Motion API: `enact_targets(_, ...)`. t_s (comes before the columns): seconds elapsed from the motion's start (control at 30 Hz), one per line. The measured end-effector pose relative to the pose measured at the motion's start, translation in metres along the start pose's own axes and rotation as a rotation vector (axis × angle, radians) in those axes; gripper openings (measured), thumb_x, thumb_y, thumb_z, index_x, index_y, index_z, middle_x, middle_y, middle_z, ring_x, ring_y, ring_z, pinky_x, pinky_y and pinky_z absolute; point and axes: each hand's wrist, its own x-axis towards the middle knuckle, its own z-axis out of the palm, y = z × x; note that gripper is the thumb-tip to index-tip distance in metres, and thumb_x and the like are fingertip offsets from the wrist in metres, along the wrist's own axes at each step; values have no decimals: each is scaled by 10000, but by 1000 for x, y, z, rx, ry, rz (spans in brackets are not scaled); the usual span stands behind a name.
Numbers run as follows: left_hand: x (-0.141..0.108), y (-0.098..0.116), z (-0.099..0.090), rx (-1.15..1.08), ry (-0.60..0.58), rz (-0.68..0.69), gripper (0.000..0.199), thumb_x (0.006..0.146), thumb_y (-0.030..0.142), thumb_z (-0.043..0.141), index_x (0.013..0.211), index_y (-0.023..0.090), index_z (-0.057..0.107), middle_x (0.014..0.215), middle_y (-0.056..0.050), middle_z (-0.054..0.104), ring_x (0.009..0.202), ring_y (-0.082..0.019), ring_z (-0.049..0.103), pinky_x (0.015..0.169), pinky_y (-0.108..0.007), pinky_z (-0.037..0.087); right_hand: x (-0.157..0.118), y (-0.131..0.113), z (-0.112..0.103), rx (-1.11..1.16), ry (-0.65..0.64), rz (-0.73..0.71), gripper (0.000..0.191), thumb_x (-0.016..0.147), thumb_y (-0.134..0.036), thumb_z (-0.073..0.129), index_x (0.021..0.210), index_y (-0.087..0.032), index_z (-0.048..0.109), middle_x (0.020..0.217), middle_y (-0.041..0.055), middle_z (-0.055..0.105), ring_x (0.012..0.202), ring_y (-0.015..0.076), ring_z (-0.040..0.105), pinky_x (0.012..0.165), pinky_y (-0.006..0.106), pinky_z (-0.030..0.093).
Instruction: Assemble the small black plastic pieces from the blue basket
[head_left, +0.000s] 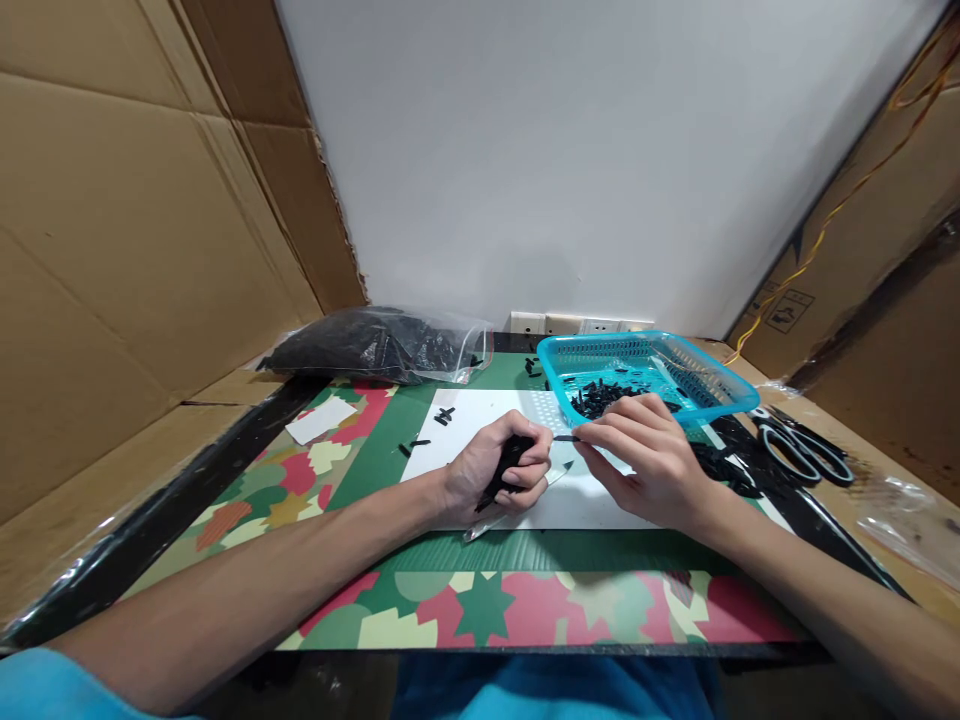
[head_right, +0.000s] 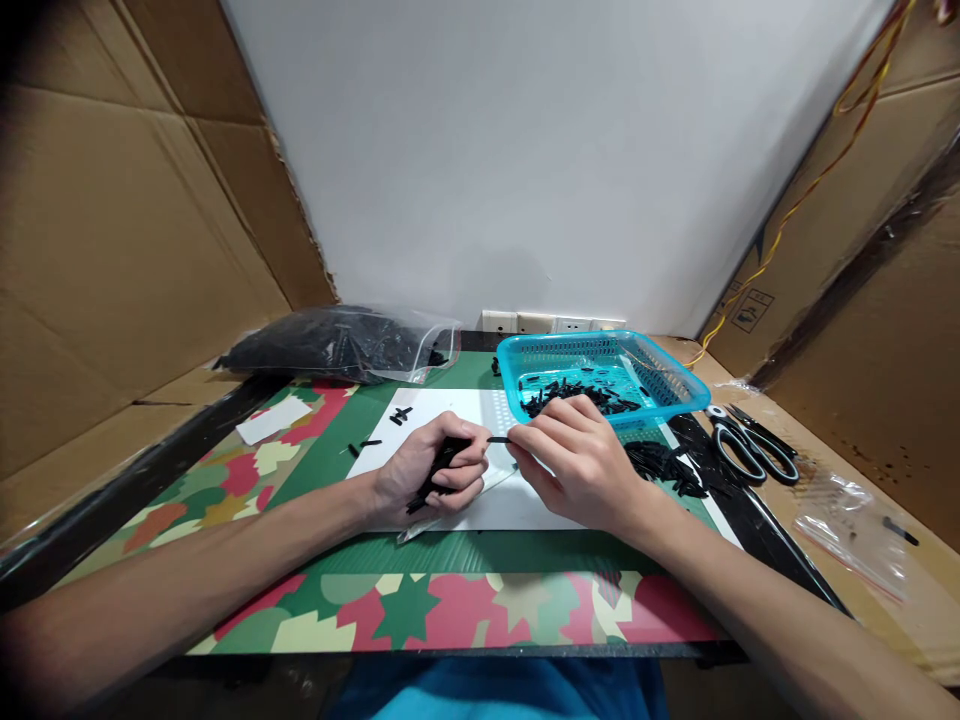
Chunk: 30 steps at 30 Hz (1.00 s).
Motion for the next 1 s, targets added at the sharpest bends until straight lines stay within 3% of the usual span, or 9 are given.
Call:
enact_targets(0.13, 0, 1, 2, -6, 15, 8, 396, 889, 405, 455, 572, 173, 505, 420, 45, 319, 330, -78, 309, 306, -167, 195, 3, 13, -18, 72, -98, -53, 75, 887, -117, 595, 845, -179, 601, 637, -8, 537, 664, 166, 445, 681, 340, 307)
enact_targets(0.33, 1, 0, 0, 13, 57, -3, 463, 936, 463, 434, 578, 175, 491, 423, 49, 317, 322, -76, 312, 304, -161, 191, 7, 30, -40, 323, -287, 37, 236, 841, -139, 507, 630, -205, 425, 585, -45, 404, 598, 133, 342, 708, 340, 302)
enact_targets(0.43, 1, 0, 0, 27, 69, -3, 474, 944, 477, 429, 581, 177, 477, 424, 51, 316, 322, -72, 304, 301, -157, 196, 6, 39, -49, 284, -469, 43, 275, 876, -208, 506, 610, -209, 435, 573, -50, 401, 570, 129, 333, 732, 348, 316)
enact_targets(0.5, 2, 0, 1, 43, 74, -4, 475, 945, 485, 433, 584, 178, 466, 422, 54, 313, 324, -69, 293, 301, -151, 193, 5, 43, -51, 170, -502, -1, 315, 936, -313, 518, 639, -214, 487, 577, -42, 444, 576, 141, 370, 747, 360, 323)
enact_targets(0.57, 2, -2, 4, 73, 75, -14, 481, 947, 499, 433, 592, 177, 466, 420, 55, 320, 327, -65, 282, 306, -144, 199, 2, 44, -48, 31, -439, -67, 347, 964, -441, 549, 702, -213, 548, 592, -28, 492, 592, 158, 426, 751, 369, 334)
enact_targets(0.63, 3, -3, 7, 125, 75, -27, 497, 954, 523, 438, 601, 175, 473, 419, 54, 333, 334, -61, 276, 319, -141, 224, -1, 40, -39, -55, -308, -124, 311, 975, -454, 583, 797, -200, 605, 618, -15, 538, 600, 163, 479, 731, 361, 353)
enact_targets(0.73, 5, -6, 11, 213, 99, -25, 533, 961, 572, 456, 609, 172, 474, 426, 63, 330, 350, -54, 263, 336, -144, 259, -3, 24, -21, -97, -189, -191, 129, 997, -276, 583, 1034, -172, 649, 739, 23, 650, 691, 171, 566, 704, 342, 386)
enact_targets(0.87, 4, -8, 15, 258, 180, 15, 478, 946, 564, 523, 673, 173, 495, 492, 72, 366, 384, -47, 261, 337, -137, 249, -1, 0, -3, -75, -21, -338, 254, 949, -143, 625, 1201, -119, 645, 838, 59, 698, 690, 162, 533, 638, 327, 398)
enact_targets(1.0, 2, -8, 17, 335, 176, -3, 491, 911, 616, 556, 700, 177, 502, 468, 84, 344, 386, -52, 281, 358, -145, 266, 3, -13, 0, -182, -41, -432, 253, 968, -137, 586, 1194, -121, 698, 893, 82, 706, 757, 175, 563, 658, 334, 434)
